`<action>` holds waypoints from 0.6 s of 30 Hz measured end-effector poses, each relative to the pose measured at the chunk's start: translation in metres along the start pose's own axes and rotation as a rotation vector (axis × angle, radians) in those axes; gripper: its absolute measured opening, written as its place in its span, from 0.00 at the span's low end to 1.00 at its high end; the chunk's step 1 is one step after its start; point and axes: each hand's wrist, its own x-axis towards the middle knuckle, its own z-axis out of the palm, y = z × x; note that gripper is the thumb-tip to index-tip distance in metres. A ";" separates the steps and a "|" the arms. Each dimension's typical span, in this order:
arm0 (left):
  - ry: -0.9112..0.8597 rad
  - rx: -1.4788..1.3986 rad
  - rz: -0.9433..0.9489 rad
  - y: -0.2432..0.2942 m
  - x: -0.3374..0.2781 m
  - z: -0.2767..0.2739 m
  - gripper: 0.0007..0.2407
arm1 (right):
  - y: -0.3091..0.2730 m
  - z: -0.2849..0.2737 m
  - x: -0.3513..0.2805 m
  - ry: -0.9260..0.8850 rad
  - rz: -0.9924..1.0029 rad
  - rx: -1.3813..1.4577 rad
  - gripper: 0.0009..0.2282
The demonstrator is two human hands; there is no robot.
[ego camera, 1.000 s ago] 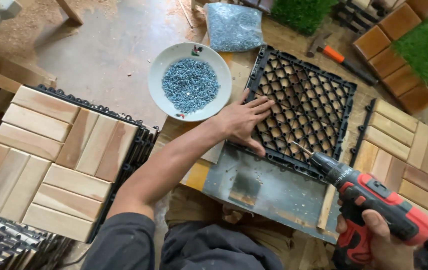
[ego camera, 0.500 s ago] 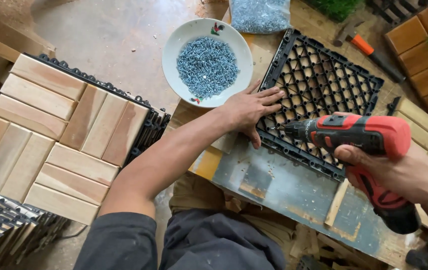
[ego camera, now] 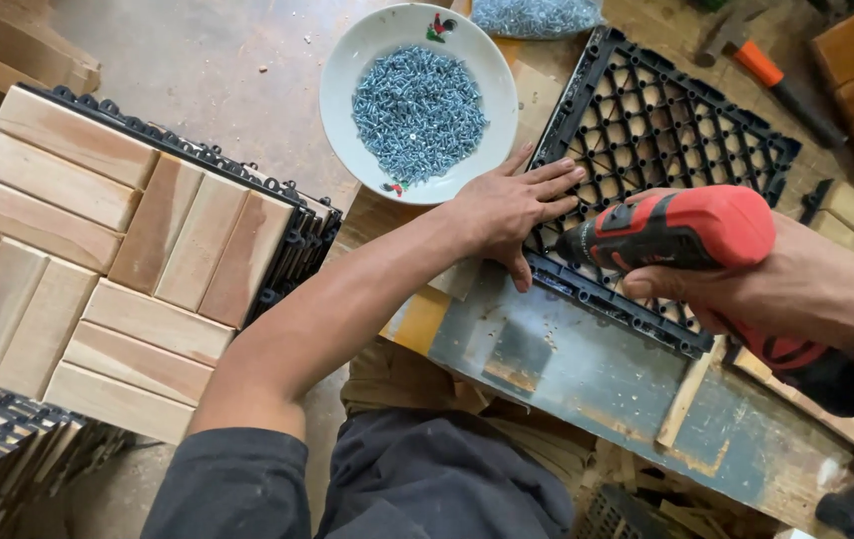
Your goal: Assembling wooden slats into a plastic interlocking grid and fastening them with a power drill to create floor tiles.
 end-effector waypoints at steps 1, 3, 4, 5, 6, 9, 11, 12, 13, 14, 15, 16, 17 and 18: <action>0.009 0.003 0.005 -0.001 0.001 0.002 0.59 | -0.004 0.000 0.000 -0.006 0.047 -0.098 0.20; -0.003 0.004 0.004 0.000 0.000 -0.001 0.59 | -0.004 -0.001 0.006 -0.021 0.038 -0.147 0.26; -0.008 0.006 -0.001 0.000 -0.001 -0.003 0.59 | -0.003 -0.001 0.009 -0.032 0.026 -0.202 0.31; -0.010 0.005 0.001 0.001 -0.001 -0.005 0.59 | -0.006 -0.001 0.006 -0.033 0.028 -0.201 0.31; -0.024 0.006 -0.004 0.002 -0.002 -0.006 0.58 | -0.009 -0.001 0.003 -0.019 0.059 -0.211 0.32; -0.030 0.004 -0.013 0.004 -0.003 -0.004 0.57 | 0.010 0.000 0.013 -0.020 -0.083 -0.382 0.30; -0.015 0.021 -0.013 0.001 -0.001 -0.004 0.58 | 0.012 0.002 0.010 -0.010 -0.260 -0.533 0.28; -0.012 0.013 -0.017 0.002 0.000 -0.004 0.57 | 0.005 0.003 0.000 -0.046 -0.179 -0.540 0.33; -0.009 0.006 -0.020 0.004 0.000 -0.003 0.57 | -0.002 0.005 -0.011 -0.081 -0.097 -0.544 0.39; -0.005 0.017 -0.019 0.005 -0.001 -0.003 0.57 | -0.001 0.008 -0.017 -0.070 -0.098 -0.540 0.39; -0.004 0.023 -0.026 0.007 -0.002 -0.002 0.57 | 0.000 0.011 -0.024 -0.042 -0.096 -0.439 0.38; -0.004 0.033 -0.033 0.006 -0.003 -0.003 0.58 | 0.001 0.014 -0.029 -0.012 -0.097 -0.334 0.37; -0.001 0.048 -0.031 0.007 -0.013 -0.002 0.58 | 0.014 0.017 -0.033 0.001 -0.100 -0.327 0.37; 0.080 0.024 0.009 0.006 -0.018 -0.002 0.54 | 0.027 0.016 -0.035 0.066 -0.119 -0.229 0.39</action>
